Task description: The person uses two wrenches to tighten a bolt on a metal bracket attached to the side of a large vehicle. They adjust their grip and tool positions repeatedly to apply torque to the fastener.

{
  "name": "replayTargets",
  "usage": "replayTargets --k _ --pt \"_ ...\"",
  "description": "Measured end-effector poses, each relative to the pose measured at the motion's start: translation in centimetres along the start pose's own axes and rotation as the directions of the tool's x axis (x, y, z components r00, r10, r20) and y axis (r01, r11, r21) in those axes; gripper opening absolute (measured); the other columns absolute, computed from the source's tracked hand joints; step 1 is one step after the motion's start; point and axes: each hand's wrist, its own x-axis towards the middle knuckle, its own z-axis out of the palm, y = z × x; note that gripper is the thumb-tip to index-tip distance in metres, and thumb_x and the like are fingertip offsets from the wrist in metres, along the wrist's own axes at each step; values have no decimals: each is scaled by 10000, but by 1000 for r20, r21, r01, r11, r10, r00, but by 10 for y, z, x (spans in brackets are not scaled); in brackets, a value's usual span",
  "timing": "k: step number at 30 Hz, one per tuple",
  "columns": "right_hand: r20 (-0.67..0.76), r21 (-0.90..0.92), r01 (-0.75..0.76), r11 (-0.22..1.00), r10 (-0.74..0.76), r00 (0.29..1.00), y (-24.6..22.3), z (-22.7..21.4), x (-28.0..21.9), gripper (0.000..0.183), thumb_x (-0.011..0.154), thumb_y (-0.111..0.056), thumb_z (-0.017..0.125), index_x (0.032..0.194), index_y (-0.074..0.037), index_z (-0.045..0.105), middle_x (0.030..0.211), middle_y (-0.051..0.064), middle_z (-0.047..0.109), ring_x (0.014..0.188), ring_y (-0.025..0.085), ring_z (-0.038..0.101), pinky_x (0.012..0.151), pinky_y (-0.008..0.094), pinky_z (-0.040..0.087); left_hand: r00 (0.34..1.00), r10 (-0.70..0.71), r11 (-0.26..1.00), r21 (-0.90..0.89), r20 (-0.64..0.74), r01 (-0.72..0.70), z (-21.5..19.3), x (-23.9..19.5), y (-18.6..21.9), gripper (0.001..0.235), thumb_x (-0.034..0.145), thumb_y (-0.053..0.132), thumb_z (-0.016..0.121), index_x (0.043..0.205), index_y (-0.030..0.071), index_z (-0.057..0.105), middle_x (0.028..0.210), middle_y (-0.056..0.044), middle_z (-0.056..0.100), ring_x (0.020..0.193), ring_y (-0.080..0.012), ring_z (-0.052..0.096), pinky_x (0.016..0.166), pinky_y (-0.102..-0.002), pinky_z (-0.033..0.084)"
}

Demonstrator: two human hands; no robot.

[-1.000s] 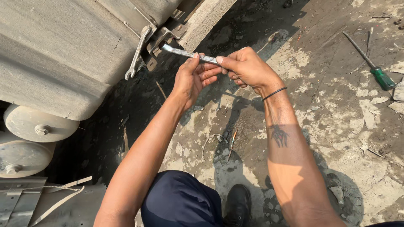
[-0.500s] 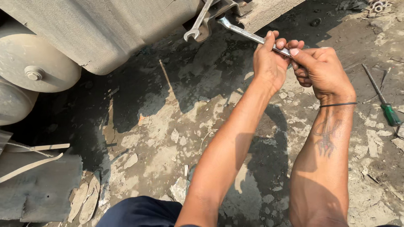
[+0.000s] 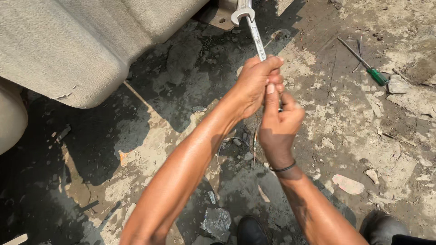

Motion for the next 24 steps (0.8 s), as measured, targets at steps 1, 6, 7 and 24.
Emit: replayTargets --k 1,6,7,24 --pt "-50 -10 -176 984 176 983 0 23 -16 334 1104 -253 593 940 15 706 638 7 546 549 51 431 482 287 297 994 -110 992 58 -29 111 -11 -12 19 210 950 90 605 777 79 486 619 18 438 510 -94 445 527 -280 487" --pt "-21 79 -162 984 165 986 -36 65 -32 377 1108 -287 472 1220 41 619 888 60 698 810 181 690 711 385 533 955 -286 913 280 -78 296 1 -40 83 230 966 73 613 805 107 452 674 57 428 542 -40 401 516 -248 426" --pt "29 109 -242 964 241 970 -43 58 -24 373 1089 -287 473 1197 40 618 853 56 697 789 204 693 704 401 537 951 -300 911 275 -73 308 9 -40 86 233 976 79 620 820 114 450 683 64 426 546 -35 398 525 -247 431" --pt "414 -121 -480 869 483 771 30 -96 91 357 949 -316 741 715 -75 620 535 -43 510 448 55 418 411 259 304 976 92 964 264 -198 -37 -4 38 -9 418 1089 255 396 1356 -50 496 1091 -212 722 910 -282 767 758 -399 659"
